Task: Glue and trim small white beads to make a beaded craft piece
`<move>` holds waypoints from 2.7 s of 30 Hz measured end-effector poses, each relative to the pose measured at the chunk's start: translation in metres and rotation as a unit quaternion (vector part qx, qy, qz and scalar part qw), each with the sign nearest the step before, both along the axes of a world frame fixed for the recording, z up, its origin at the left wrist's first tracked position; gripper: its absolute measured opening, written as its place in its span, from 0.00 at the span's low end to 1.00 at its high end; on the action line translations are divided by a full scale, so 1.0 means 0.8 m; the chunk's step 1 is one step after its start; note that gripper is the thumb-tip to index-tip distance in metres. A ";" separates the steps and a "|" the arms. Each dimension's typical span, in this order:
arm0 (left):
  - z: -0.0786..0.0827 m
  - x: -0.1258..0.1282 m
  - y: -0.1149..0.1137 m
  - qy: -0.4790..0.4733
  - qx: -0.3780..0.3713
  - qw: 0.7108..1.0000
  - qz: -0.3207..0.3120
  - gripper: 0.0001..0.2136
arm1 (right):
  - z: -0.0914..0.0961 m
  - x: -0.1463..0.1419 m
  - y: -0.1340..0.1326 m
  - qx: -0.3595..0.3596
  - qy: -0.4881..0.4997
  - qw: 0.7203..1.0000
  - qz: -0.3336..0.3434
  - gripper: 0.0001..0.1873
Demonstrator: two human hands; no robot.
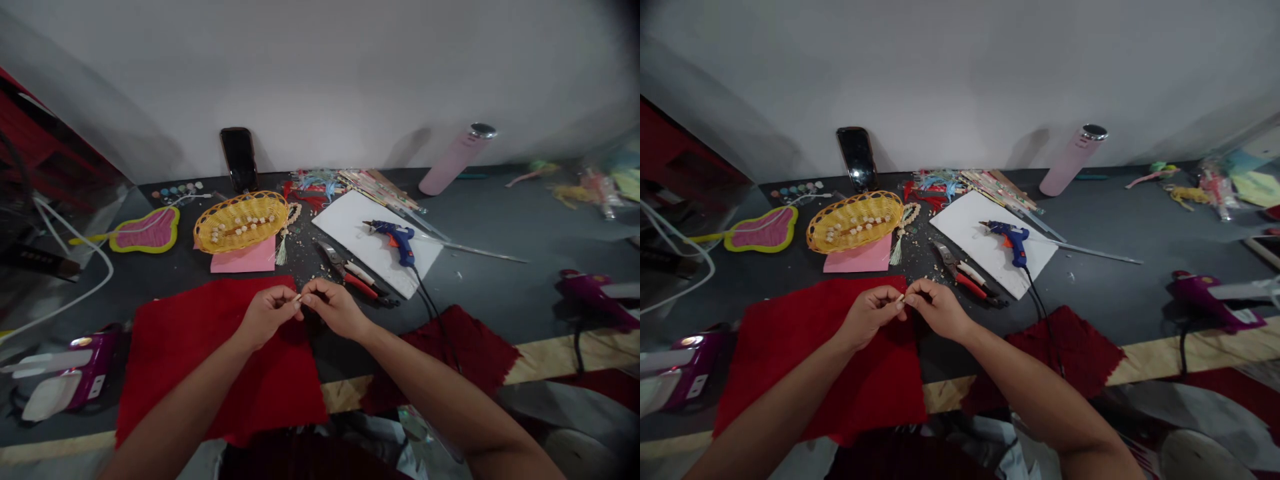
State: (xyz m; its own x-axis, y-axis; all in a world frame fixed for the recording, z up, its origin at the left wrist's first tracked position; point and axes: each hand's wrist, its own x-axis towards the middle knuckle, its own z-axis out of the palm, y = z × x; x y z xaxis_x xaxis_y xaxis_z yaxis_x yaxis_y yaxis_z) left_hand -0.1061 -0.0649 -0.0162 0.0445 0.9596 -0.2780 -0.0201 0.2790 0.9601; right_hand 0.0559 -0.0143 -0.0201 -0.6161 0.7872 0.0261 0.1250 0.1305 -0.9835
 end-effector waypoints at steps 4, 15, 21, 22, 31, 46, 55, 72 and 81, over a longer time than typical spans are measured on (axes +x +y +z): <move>-0.003 -0.002 0.000 -0.001 0.014 1.000 0.001 0.06 | 0.000 -0.001 -0.001 -0.022 0.027 0.999 0.010 0.10; -0.011 0.001 -0.002 -0.063 0.054 0.995 0.055 0.08 | 0.002 -0.001 0.001 -0.129 0.083 0.988 0.013 0.15; -0.007 0.001 -0.005 0.008 0.104 0.994 0.038 0.06 | 0.003 -0.001 0.000 -0.130 0.088 0.987 0.045 0.16; -0.007 0.000 -0.006 0.018 0.107 0.993 0.037 0.05 | 0.003 -0.001 0.000 -0.124 0.084 0.988 0.048 0.16; -0.005 0.000 0.000 -0.065 0.029 0.996 0.061 0.07 | 0.000 0.003 0.000 -0.045 0.049 0.997 0.039 0.13; -0.012 -0.004 0.007 -0.162 -0.013 0.983 0.090 0.10 | 0.015 0.049 0.029 0.284 -0.162 0.945 -0.029 0.11; -0.016 -0.007 0.007 -0.200 -0.004 0.976 0.090 0.11 | 0.024 0.099 0.039 0.404 -0.410 0.817 -0.040 0.10; -0.005 -0.006 0.013 -0.193 -0.062 0.975 0.086 0.12 | 0.026 0.109 0.052 0.236 -0.244 0.933 -0.120 0.09; 0.027 0.001 0.073 -0.205 -0.024 0.974 0.096 0.11 | 0.044 0.081 0.041 -0.164 0.090 0.982 0.001 0.14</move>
State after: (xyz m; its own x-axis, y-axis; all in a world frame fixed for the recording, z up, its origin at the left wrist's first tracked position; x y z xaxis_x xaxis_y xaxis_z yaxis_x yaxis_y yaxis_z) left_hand -0.1057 -0.0067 0.0054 -0.0174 0.9475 -0.3192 -0.4541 0.2769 0.8468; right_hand 0.1209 0.0185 0.0150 -0.6267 0.7699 -0.1204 -0.0553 -0.1980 -0.9786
